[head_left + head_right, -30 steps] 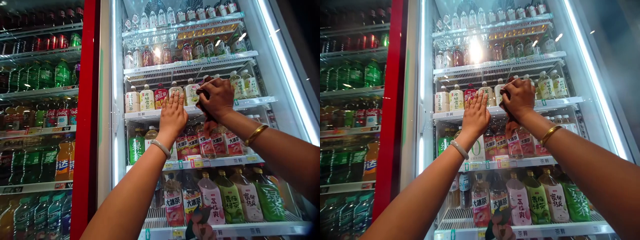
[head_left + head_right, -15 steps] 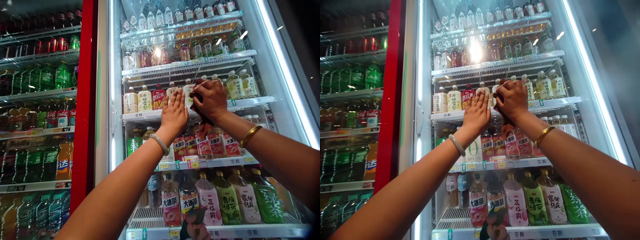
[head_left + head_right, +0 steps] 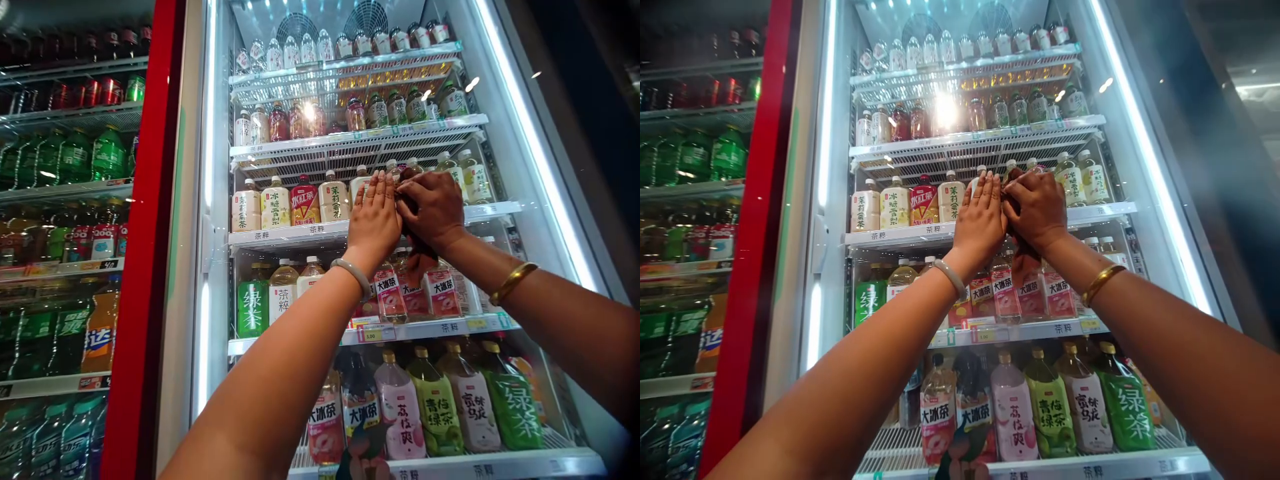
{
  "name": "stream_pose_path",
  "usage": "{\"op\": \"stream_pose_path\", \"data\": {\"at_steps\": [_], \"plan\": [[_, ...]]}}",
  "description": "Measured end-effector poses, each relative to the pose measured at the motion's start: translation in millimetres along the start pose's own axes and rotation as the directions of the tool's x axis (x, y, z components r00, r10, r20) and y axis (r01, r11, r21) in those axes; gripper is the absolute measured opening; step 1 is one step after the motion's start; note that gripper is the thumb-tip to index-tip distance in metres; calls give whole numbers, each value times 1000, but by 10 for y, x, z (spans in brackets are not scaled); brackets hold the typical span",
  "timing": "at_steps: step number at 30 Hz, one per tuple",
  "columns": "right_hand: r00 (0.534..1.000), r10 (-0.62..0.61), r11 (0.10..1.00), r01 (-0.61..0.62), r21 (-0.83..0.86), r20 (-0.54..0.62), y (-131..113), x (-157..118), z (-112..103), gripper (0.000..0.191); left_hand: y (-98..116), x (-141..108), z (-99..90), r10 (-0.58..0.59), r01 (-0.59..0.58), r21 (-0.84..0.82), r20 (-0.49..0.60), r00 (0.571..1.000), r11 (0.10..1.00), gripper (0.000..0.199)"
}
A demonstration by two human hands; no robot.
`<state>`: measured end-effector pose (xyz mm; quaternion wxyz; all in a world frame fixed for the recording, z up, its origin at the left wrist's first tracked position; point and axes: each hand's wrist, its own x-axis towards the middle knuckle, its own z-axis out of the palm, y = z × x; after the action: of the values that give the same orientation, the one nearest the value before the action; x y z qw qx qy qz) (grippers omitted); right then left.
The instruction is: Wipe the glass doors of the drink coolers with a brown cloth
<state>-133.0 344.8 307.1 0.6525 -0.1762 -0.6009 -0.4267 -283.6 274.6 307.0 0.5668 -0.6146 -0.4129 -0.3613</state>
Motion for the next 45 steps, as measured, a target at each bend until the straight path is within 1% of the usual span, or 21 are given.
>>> {"op": "stream_pose_path", "data": {"at_steps": [3, 5, 7, 9, 10, 13, 15, 17, 20, 23, 25, 27, 29, 31, 34, 36, 38, 39, 42, 44, 45], "plan": [[988, -132, 990, 129, 51, 75, 209, -146, -164, 25, 19, -66, -16, 51, -53, 53, 36, 998, 997, 64], [991, -109, 993, 106, 48, 80, 364, -124, -233, 24, 27, -82, -31, 48, -52, 79, 50, 998, 996, 64], [997, 76, 997, -76, -12, 22, 400, -16, -216, 26, 35, -75, -40, 42, -47, 90, 57, 997, 995, 64], [954, 295, 952, -298, -66, -59, 278, 82, -148, 27, 41, -63, -48, 39, -45, 90, 66, 997, 995, 64], [937, 340, 936, -346, -68, -76, 181, 95, -118, 27, 43, -61, -52, 39, -44, 87, 67, 997, 995, 64], [990, 139, 990, -139, -13, 20, -24, -49, -130, 28, 41, -68, -61, 48, -52, 74, 55, 997, 996, 62], [995, -28, 998, 23, 52, 100, 33, -199, -219, 25, 39, -77, -57, 50, -53, 67, 50, 998, 996, 61], [986, -89, 993, 78, 87, 139, 201, -258, -300, 21, 37, -80, -44, 48, -51, 61, 45, 998, 997, 61], [986, 150, 988, -151, 10, 67, 346, -102, -263, 24, 37, -77, -23, 49, -51, 58, 37, 998, 997, 62], [936, 348, 936, -350, -43, -50, 150, 97, -89, 33, 36, -75, -22, 45, -48, 57, 46, 998, 997, 62], [965, 260, 965, -261, -22, -47, -35, 86, -36, 31, 35, -77, -32, 46, -49, 58, 50, 998, 997, 62], [997, 75, 997, -75, 19, 9, -89, -52, -94, 28, 35, -80, -41, 49, -52, 60, 49, 998, 997, 61], [993, -79, 995, 73, 69, 89, 46, -225, -229, 26, 37, -79, -43, 46, -49, 62, 52, 998, 997, 61], [985, -104, 992, 93, 87, 139, 293, -322, -361, 23, 39, -74, -36, 40, -44, 60, 57, 998, 997, 61], [990, 117, 993, -117, -1, 79, 542, -216, -394, 24, 41, -66, -18, 38, -40, 47, 57, 998, 998, 62], [951, 310, 948, -310, -69, -5, 490, -54, -301, 28, 39, -65, -9, 37, -39, 35, 51, 998, 999, 62], [920, 390, 915, -392, -92, -38, 309, 53, -199, 28, 36, -69, -8, 36, -37, 27, 46, 998, 999, 62], [933, 358, 930, -359, -82, -22, 213, 59, -172, 27, 34, -72, -9, 36, -37, 26, 45, 998, 999, 62], [993, 46, 998, -50, 36, 110, 127, -114, -242, 23, 30, -80, -15, 39, -40, 28, 46, 998, 999, 62], [980, -101, 990, 82, 116, 171, 316, -299, -383, 23, 30, -81, -17, 37, -39, 33, 50, 998, 999, 63], [982, -74, 992, 54, 114, 175, 465, -373, -456, 22, 31, -80, -17, 35, -37, 35, 52, 998, 999, 63]]}}
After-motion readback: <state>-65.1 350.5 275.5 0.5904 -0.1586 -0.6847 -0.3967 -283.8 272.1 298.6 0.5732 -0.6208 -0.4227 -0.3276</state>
